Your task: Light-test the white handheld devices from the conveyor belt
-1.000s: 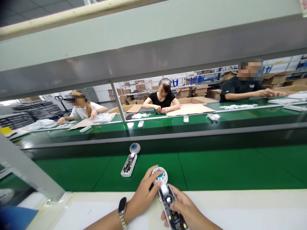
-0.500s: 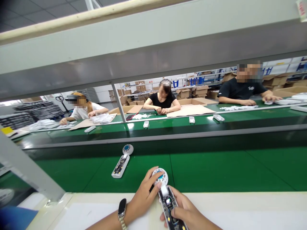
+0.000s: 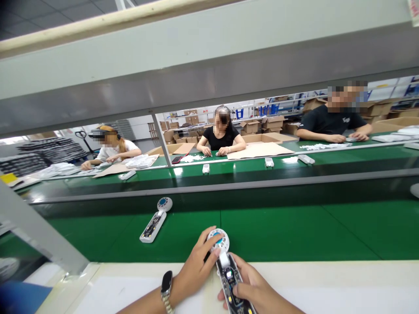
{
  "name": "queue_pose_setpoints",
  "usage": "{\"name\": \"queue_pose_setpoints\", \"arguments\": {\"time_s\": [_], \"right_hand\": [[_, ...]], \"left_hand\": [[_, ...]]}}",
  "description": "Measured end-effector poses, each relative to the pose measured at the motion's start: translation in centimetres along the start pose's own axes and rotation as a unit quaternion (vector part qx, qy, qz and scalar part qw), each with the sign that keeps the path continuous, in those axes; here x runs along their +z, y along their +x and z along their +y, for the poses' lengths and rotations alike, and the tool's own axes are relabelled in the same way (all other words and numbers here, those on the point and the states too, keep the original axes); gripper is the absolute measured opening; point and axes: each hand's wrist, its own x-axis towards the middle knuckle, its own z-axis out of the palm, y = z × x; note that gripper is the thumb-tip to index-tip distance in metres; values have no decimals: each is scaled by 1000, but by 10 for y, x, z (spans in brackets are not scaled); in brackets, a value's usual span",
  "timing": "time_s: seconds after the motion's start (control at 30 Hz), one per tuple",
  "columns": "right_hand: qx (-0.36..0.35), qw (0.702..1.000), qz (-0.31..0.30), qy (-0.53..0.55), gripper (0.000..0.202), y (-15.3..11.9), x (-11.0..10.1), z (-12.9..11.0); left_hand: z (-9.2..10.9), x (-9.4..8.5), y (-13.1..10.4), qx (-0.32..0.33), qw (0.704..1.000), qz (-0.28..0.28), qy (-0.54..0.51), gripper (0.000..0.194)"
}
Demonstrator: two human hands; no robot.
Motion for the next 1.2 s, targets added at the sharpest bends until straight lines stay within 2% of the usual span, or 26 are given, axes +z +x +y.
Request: {"name": "queue_pose_setpoints", "arguments": {"time_s": [0.2, 0.43, 0.67, 0.73, 0.8, 0.9, 0.97, 1.07, 1.2], "right_hand": [[5, 1000, 8, 21, 66, -2, 6, -5], [9, 1000, 6, 18, 74, -1, 4, -3], [8, 998, 13, 53, 68, -5, 12, -7], [2, 998, 14, 68, 65, -5, 13, -8], [-8, 997, 14, 82, 61, -3, 14, -7], [-30, 994, 40, 95, 60, 1, 11, -3], [-37, 990, 90, 98, 58, 2, 8, 0], [-26, 984, 135, 115, 58, 1, 6, -2], [1, 983, 119, 141, 52, -2, 11, -13]], "left_hand": [[0, -1, -1, 1, 1000, 1, 17, 38], [1, 0, -1, 2, 1000, -6, 24, 38], [-3, 0, -3, 27, 997, -3, 70, 41], [-6, 0, -4, 74, 991, 12, 107, 46], [-8, 1, -6, 181, 973, 16, 145, 53], [-7, 6, -8, 369, 910, -34, 186, 59], [-3, 11, -8, 434, 872, -66, 214, 46], [4, 15, -6, 446, 862, -84, 227, 26], [13, 9, -4, 416, 886, -108, 173, 40]]}}
